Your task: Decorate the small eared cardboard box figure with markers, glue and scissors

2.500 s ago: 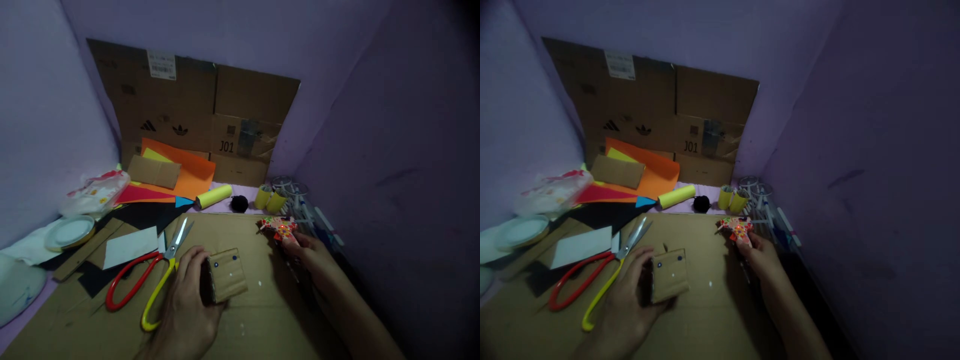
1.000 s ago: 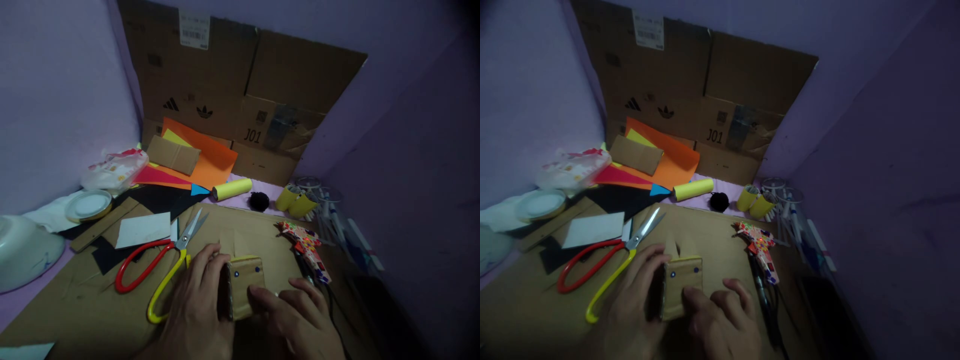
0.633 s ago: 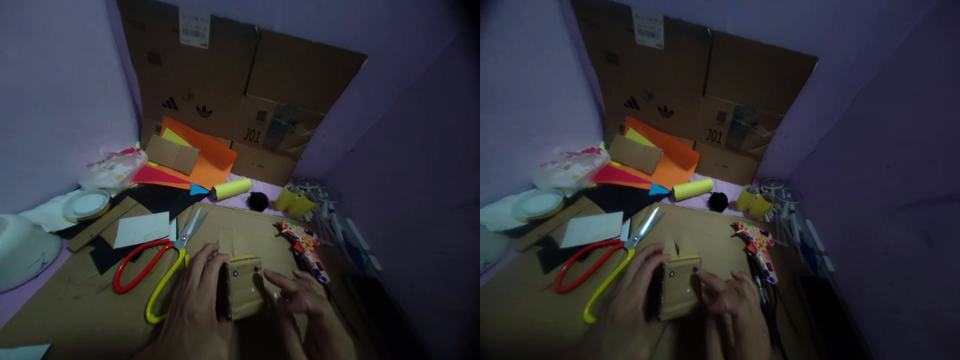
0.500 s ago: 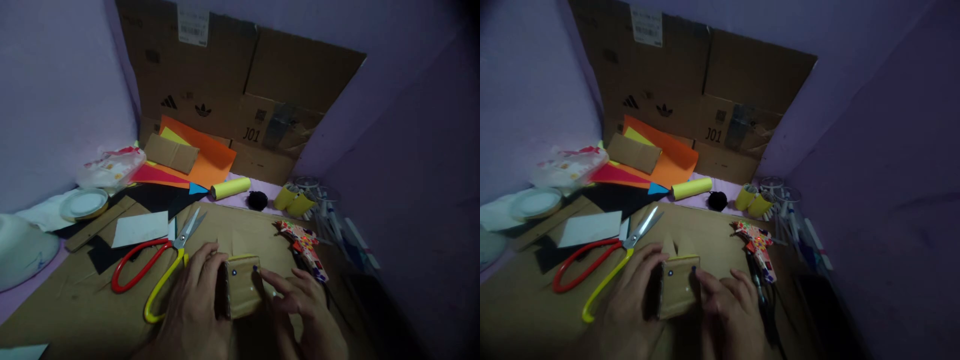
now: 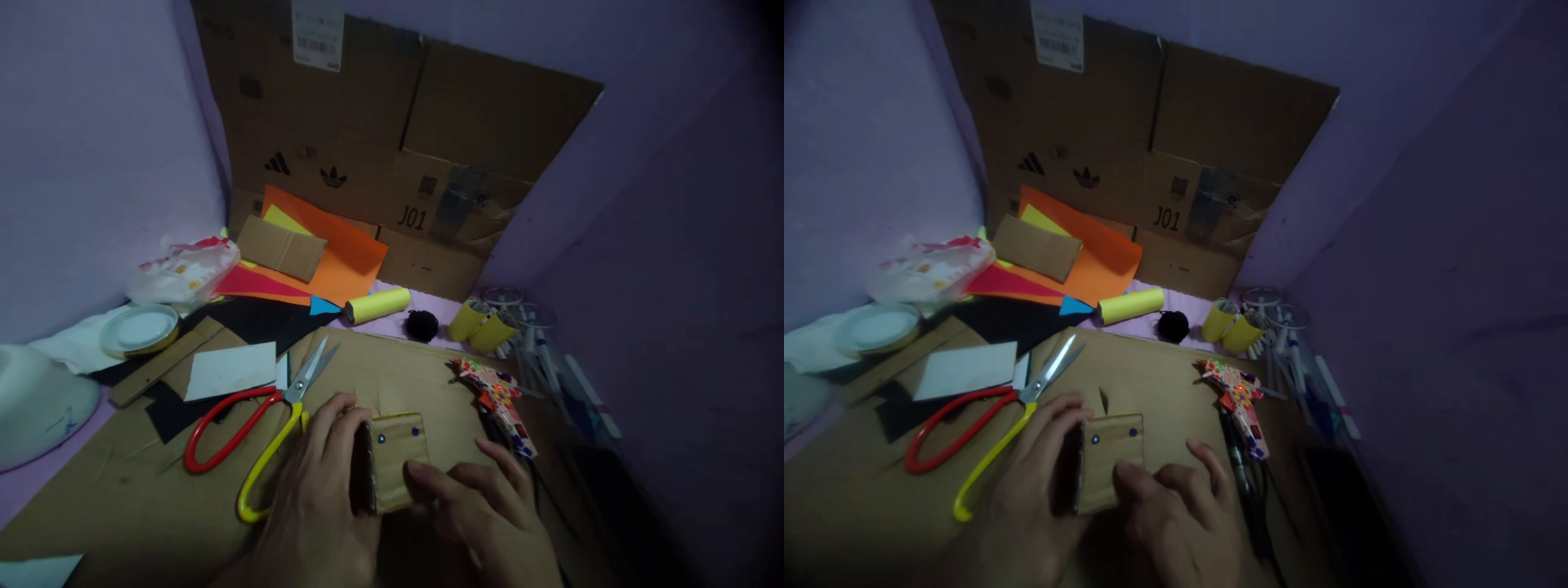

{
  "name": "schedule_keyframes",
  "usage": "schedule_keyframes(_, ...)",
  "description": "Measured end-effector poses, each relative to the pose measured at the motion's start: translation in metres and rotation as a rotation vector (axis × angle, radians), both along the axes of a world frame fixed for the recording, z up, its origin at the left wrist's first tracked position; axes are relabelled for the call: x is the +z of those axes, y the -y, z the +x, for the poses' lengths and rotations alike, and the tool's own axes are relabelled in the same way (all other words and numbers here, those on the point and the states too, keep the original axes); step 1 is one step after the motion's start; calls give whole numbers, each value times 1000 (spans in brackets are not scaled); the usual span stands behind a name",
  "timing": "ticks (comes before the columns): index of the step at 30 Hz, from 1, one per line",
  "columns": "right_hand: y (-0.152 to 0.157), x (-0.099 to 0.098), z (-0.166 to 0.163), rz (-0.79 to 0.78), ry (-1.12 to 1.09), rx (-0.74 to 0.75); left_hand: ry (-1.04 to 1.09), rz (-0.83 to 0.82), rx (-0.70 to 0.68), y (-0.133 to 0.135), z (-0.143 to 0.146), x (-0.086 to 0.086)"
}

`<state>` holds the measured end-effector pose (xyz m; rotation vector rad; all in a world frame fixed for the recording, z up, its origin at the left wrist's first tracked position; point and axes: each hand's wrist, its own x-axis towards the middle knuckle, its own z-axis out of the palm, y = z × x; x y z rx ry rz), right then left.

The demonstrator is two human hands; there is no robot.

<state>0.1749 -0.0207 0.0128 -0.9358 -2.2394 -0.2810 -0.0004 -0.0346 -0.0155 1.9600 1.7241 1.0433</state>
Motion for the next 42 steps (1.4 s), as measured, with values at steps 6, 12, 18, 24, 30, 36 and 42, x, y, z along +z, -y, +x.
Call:
schedule_keyframes(6,2,-9,2,-81,-99,59,-49,31,-27,-1,-3,-4)
schedule_keyframes(12,14,-17,-1,-463,-603,-13,-77,82,-14,-2,-2,-2)
schedule_keyframes(18,14,-15,-2,-493,-671,-36,-72,70,-17,-3,-4,-4)
schedule_keyframes(24,10,-14,1,-241,-350,11,-92,71,-20,-3,-5,-2)
schedule_keyframes(30,11,-24,-1,-760,-994,-149,-156,140,12,-1,-4,8)
schedule_keyframes(36,5,-32,-8,-1090,-1345,-40,-207,276,-70,2,-3,7)
schedule_keyframes(42,7,-36,-9,-1148,-1303,22,-195,233,-35,5,1,3)
